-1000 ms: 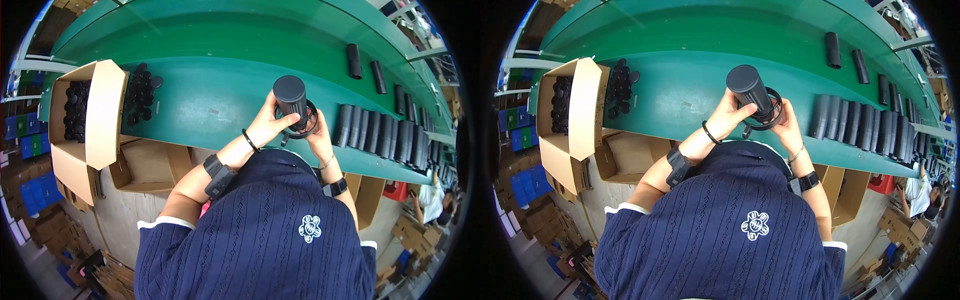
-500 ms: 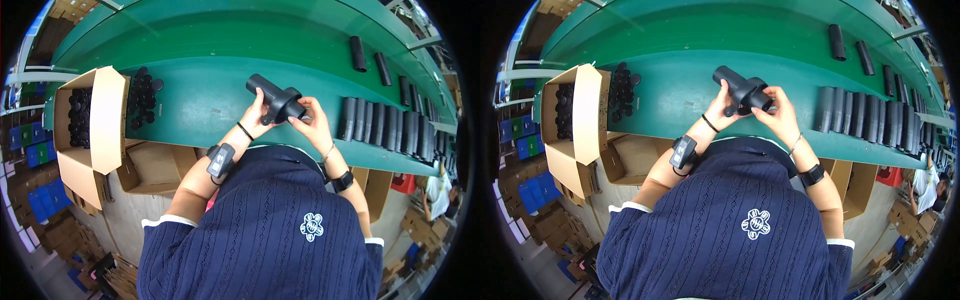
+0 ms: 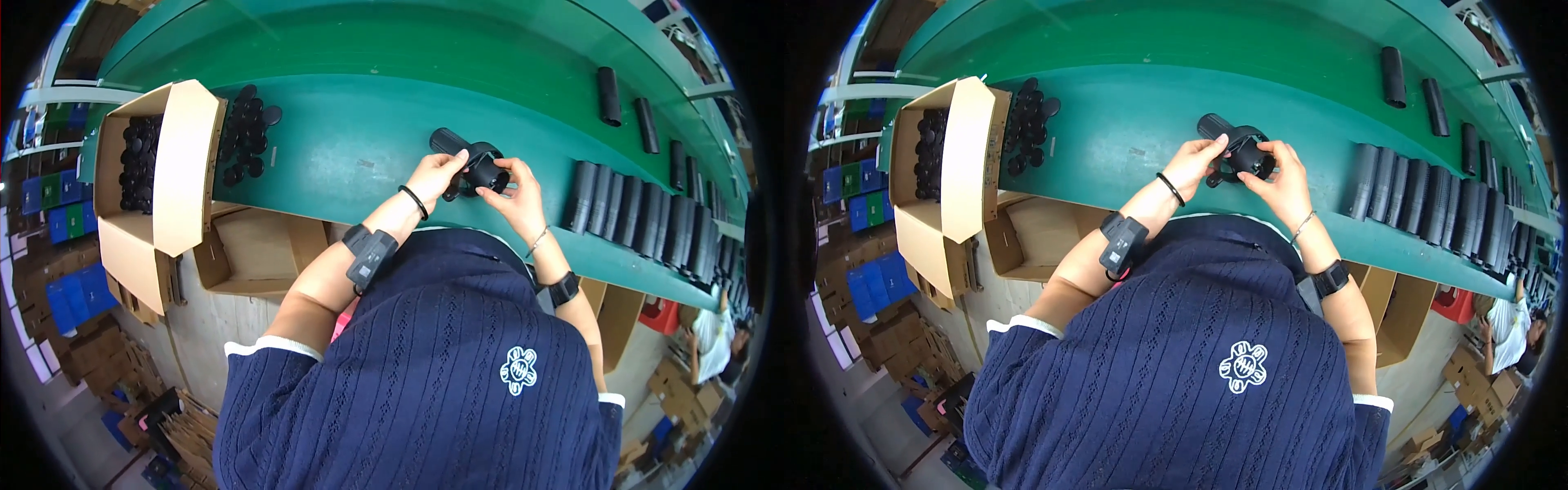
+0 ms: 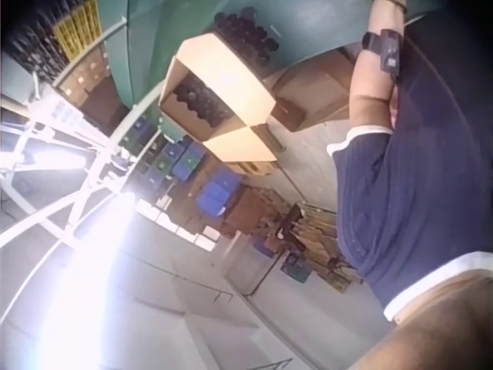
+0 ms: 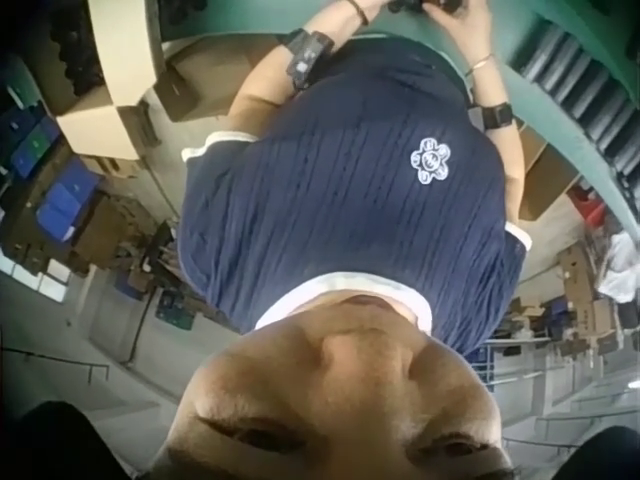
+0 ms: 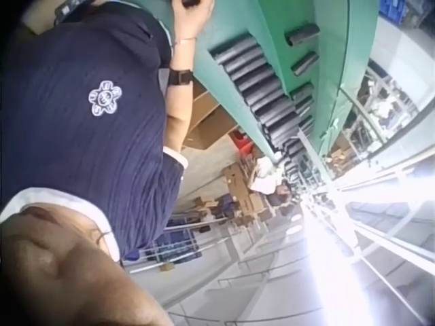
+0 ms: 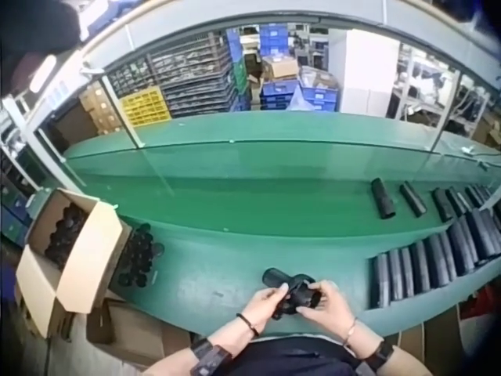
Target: The person assembles microphones by fitting black mesh cylinders into shock mounts and rotating them to secure the fit. After assembling several units, the person places them into a cardboard box and rearranges the microphones inside.
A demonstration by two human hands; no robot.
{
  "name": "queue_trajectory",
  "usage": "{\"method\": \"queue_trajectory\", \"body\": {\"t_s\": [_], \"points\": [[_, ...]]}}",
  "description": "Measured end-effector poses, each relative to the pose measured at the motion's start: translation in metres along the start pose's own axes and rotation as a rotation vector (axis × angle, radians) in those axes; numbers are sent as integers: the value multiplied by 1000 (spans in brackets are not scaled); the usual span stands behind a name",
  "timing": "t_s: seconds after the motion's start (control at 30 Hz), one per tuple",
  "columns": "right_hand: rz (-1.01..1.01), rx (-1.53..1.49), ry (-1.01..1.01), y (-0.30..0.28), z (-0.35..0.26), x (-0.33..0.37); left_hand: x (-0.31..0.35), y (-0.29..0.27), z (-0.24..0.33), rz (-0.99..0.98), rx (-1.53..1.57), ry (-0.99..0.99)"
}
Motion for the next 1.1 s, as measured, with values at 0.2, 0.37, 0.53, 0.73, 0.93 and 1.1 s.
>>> {"method": "queue_trajectory", "body": {"t_s": [0.2, 0.37, 0.53, 0.73, 0.93, 1.1], "points": [[0, 128, -29, 1, -7, -6, -1, 0, -5, -5, 152, -83], [8, 157, -32, 1, -10, -10, -1, 0, 1, -56, 145, -130], [15, 209, -19, 1, -16, -19, -6, -7, 2, -50, 173, -119], [8, 237, -9, 1, -19, -23, -7, -8, 5, -93, 145, -78], [2, 250, -28, 3, -23, -26, -6, -10, 5, -82, 155, -99], [5, 237, -32, 4, -21, -27, -5, -11, 5, -61, 191, -129]]}}
Point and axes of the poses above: each hand's wrist, its own x-axis away from the middle knuckle, its own y-axis out of the palm, z = x × y, the point moved 8 cm from there along -x, towards the middle knuckle, and after that the axes turned 10 degrees about -x, right-handed, at the moved point
